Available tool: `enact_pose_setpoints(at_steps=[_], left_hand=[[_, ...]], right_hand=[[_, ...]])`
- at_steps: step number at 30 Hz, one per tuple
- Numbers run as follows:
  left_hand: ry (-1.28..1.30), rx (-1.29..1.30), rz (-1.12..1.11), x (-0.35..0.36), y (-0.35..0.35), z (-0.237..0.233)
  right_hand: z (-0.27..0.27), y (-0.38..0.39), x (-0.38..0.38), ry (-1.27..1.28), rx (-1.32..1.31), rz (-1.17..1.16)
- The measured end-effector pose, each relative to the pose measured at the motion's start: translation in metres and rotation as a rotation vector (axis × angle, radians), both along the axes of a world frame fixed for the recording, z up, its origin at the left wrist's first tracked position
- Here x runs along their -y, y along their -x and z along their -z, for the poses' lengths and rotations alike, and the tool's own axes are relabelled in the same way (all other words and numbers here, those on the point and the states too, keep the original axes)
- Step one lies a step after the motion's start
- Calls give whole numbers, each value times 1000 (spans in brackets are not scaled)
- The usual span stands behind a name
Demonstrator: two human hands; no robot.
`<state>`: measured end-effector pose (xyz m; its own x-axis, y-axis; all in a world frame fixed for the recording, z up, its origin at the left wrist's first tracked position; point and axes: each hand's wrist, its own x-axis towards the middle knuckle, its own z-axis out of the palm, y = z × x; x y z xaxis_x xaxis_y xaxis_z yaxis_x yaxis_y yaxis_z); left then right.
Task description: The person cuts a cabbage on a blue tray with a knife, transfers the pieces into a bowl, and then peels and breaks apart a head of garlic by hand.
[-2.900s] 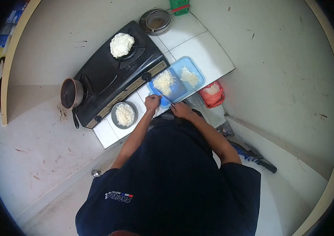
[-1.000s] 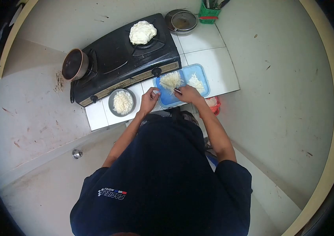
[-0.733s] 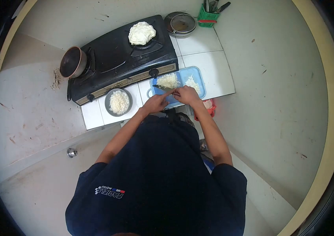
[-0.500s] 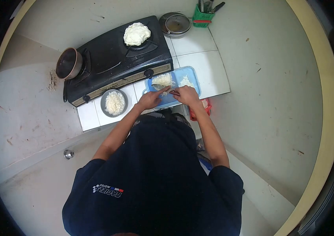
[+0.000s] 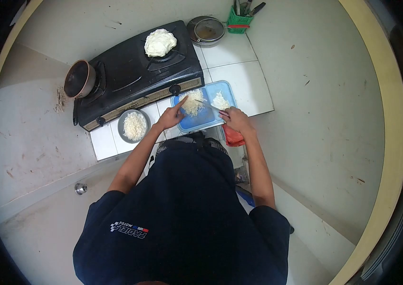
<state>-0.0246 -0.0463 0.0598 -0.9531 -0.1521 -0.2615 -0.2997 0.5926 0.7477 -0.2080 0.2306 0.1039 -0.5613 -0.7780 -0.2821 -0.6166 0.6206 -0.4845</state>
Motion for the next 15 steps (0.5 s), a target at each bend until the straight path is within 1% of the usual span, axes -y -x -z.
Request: enact_pose_setpoints(at_steps=[1, 2, 3, 4, 5, 7, 11, 12, 13, 15], left_hand=[[-84, -53, -69, 0, -2, 2], [-86, -51, -68, -1, -4, 5], [-219, -63, -136, 0, -5, 13], [-352, -74, -205, 1, -6, 16], [-351, -72, -206, 2, -8, 18], [-568, -3, -322, 2, -12, 17], [-649, 2, -405, 1, -21, 12], [-669, -3, -422, 2, -24, 13], [-688, -9, -438, 3, -26, 13], [-712, -47, -475, 2, -31, 16]], right_hand=[[10, -1, -4, 60, -27, -15], [20, -2, -8, 121, -54, -29], [18, -6, -8, 121, -53, -28], [12, -13, -5, 57, 8, -15], [7, -20, -3, -7, 70, -3], [20, -28, -1, 15, 96, -49], [29, -36, 4, 37, 124, -169], [33, -37, 4, 86, 69, -187], [41, -34, 6, 88, 67, -191], [47, -29, 11, 39, 31, -220]])
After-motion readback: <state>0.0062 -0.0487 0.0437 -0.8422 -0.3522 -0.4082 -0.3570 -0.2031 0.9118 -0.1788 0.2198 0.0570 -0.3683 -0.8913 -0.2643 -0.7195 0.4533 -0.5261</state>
